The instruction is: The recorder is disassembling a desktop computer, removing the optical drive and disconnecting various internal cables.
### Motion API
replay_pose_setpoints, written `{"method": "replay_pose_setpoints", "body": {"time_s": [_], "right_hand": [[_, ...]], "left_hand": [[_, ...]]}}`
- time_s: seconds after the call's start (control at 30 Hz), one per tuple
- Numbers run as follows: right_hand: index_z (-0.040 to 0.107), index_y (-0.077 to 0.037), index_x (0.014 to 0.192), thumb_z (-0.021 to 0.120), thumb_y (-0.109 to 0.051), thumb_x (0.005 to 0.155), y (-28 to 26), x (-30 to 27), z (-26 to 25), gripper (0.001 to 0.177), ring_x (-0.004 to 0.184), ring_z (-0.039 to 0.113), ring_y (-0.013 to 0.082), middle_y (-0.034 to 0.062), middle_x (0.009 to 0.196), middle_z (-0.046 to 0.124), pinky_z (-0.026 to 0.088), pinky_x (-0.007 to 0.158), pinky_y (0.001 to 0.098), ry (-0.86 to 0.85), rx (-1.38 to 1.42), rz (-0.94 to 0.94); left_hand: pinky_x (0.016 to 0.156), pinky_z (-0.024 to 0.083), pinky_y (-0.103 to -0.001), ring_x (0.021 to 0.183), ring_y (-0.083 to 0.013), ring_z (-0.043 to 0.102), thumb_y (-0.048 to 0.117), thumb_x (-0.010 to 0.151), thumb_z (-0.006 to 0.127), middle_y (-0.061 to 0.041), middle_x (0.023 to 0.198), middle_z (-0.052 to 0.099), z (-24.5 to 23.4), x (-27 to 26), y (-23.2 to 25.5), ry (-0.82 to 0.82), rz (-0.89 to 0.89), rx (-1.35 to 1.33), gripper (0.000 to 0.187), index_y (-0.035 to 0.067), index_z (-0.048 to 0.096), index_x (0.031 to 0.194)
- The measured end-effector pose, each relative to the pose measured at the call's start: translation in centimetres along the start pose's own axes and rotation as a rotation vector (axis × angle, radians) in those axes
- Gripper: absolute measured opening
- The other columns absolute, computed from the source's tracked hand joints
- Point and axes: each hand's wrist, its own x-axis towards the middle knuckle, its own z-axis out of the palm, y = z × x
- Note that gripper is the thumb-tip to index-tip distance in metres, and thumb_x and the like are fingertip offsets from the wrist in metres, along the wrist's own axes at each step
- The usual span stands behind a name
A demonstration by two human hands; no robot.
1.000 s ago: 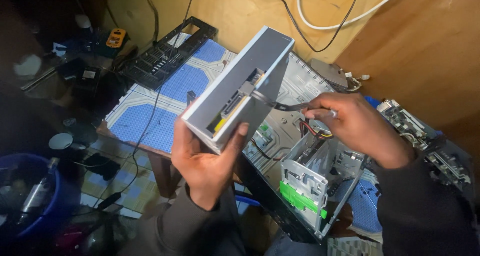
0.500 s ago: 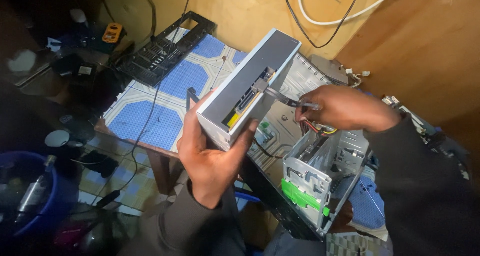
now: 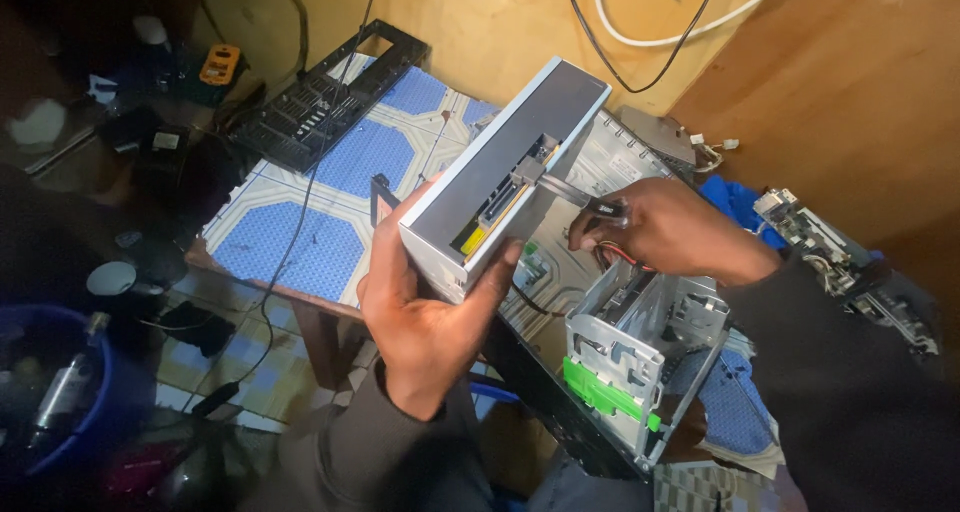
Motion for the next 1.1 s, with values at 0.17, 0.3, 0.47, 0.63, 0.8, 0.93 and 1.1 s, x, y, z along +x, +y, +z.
{"method": "replay_pose_setpoints", "body": {"time_s": [0.17, 0.3, 0.47, 0.63, 0.8, 0.93, 1.1], "right_hand": [[0.078, -0.012, 0.104, 0.065, -0.017, 0.094, 2.8, 0.2, 2.0, 0.017, 0.077, 0.074, 0.013, 0.0025, 0.088, 0.08, 0.059, 0.069, 0.0301, 0.145, 0.479, -0.135], [0.076, -0.007, 0.107, 0.063, -0.01, 0.098, 2.2, 0.0, 2.0, 0.016, 0.081, 0.073, 0.0132, 0.0058, 0.091, 0.078, 0.06, 0.072, 0.0301, 0.386, 0.533, -0.243], [0.072, -0.003, 0.109, 0.06, -0.011, 0.103, 2.8, -0.6, 0.9, 0.015, 0.081, 0.075, 0.014, 0.0092, 0.099, 0.076, 0.061, 0.063, 0.0247, 0.545, 0.43, -0.431], [0.071, -0.003, 0.113, 0.063, -0.013, 0.104, 0.9, -0.7, -0.4, 0.015, 0.077, 0.072, 0.0145, 0.0096, 0.099, 0.074, 0.058, 0.057, 0.0237, 0.578, 0.578, -0.416], [0.068, -0.004, 0.116, 0.067, -0.015, 0.108, -1.1, -0.1, -2.6, 0.014, 0.085, 0.073, 0.0154, 0.0083, 0.103, 0.07, 0.056, 0.055, 0.0244, 0.846, 0.87, -0.541], [0.068, -0.001, 0.115, 0.063, -0.011, 0.114, 0.9, 0.0, -3.9, 0.012, 0.087, 0.072, 0.0199, 0.0105, 0.103, 0.069, 0.055, 0.06, 0.0273, 0.969, 0.942, -0.679], [0.067, -0.005, 0.116, 0.044, -0.022, 0.113, 2.3, -0.5, -4.8, 0.029, 0.089, 0.072, 0.0215, 0.0103, 0.104, 0.071, 0.056, 0.069, 0.0278, 0.84, 1.085, -0.791]], "left_hand": [[0.103, 0.057, -0.029, 0.116, -0.0183, 0.07, 0.005, 0.09, 0.088, -0.015, 0.126, 0.068, -0.1, -0.1, 0.1, 0.004, 0.001, 0.018, 0.065, -0.005, 0.052, 0.144], [0.104, 0.056, -0.029, 0.116, -0.0185, 0.07, 0.005, 0.088, 0.088, -0.015, 0.126, 0.069, 0.1, -0.4, 0.3, 0.004, 0.003, 0.035, 0.066, -0.005, 0.052, 0.143], [0.106, 0.056, -0.029, 0.117, -0.0182, 0.071, 0.006, 0.087, 0.089, -0.015, 0.132, 0.069, 0.3, -0.5, 0.0, 0.023, 0.004, 0.033, 0.069, -0.005, 0.051, 0.143], [0.106, 0.057, -0.03, 0.117, -0.0188, 0.071, 0.004, 0.089, 0.088, -0.016, 0.128, 0.069, 0.2, -0.9, -0.4, 0.014, -0.025, -0.003, 0.068, -0.005, 0.05, 0.145], [0.108, 0.055, -0.031, 0.118, -0.0195, 0.07, 0.004, 0.089, 0.088, -0.017, 0.128, 0.069, 0.0, -0.7, -0.4, -0.001, 0.008, 0.042, 0.07, -0.005, 0.048, 0.145], [0.11, 0.054, -0.031, 0.12, -0.0207, 0.07, 0.005, 0.089, 0.088, -0.017, 0.129, 0.069, 0.0, -0.5, -0.3, -0.001, 0.04, 0.063, 0.067, -0.006, 0.048, 0.142], [0.108, 0.057, -0.032, 0.122, -0.0222, 0.07, 0.005, 0.089, 0.089, -0.019, 0.135, 0.066, 0.4, -0.7, 0.0, -0.055, 0.069, 0.047, 0.071, -0.005, 0.047, 0.145]]}}
